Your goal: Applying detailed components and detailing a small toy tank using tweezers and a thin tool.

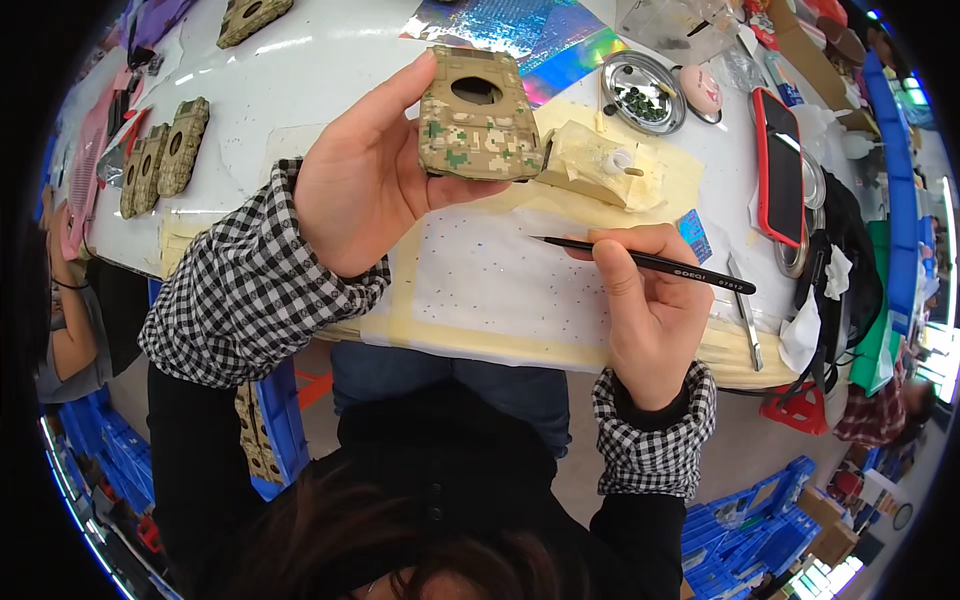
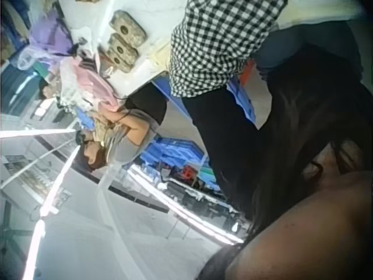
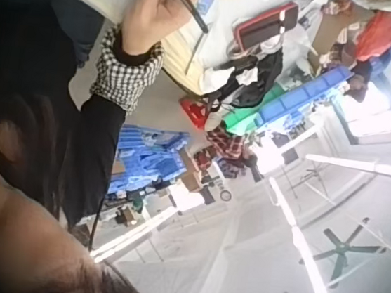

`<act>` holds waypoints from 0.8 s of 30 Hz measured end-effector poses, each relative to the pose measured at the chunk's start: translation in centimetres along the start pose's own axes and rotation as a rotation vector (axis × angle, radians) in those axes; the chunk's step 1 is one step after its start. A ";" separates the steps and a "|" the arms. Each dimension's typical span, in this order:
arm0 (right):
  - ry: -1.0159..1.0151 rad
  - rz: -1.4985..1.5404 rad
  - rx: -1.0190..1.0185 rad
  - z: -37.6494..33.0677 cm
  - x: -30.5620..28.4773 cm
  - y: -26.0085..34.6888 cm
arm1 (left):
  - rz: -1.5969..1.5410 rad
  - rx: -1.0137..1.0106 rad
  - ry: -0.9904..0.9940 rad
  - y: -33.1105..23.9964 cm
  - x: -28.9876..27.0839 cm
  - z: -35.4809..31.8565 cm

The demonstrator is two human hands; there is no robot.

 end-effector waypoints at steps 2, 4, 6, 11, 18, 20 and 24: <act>-0.028 0.017 -0.011 -0.1 -0.2 0.0 | 0.001 -0.002 -0.009 0.0 0.0 0.0; -0.057 -0.020 -0.065 -0.1 -0.9 1.0 | 0.044 -0.034 -0.065 -0.1 0.4 -0.1; -0.079 -0.057 -0.137 0.0 -1.5 2.2 | 0.072 -0.035 -0.070 -0.3 0.6 -0.1; -0.091 -0.084 -0.250 0.4 -0.8 5.4 | 0.085 -0.018 -0.017 -0.5 0.6 -0.2; 0.016 -0.017 -0.358 2.0 2.7 6.2 | 0.103 -0.004 -0.045 -0.5 0.7 -0.2; -0.006 -0.051 -0.379 2.2 3.0 6.1 | 0.098 0.021 -0.050 -0.5 0.6 -0.2; -0.013 -0.102 -0.360 2.2 3.1 5.5 | 0.100 0.030 -0.058 -0.6 0.6 -0.4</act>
Point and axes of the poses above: each hand's wrist, its own z-axis towards the middle knuckle, its own x-axis out of the palm, y = z × x, the point moved 4 cm from there along z, towards the middle knuckle, and after that the axes turned 10 degrees about x, right-handed, at the moved point
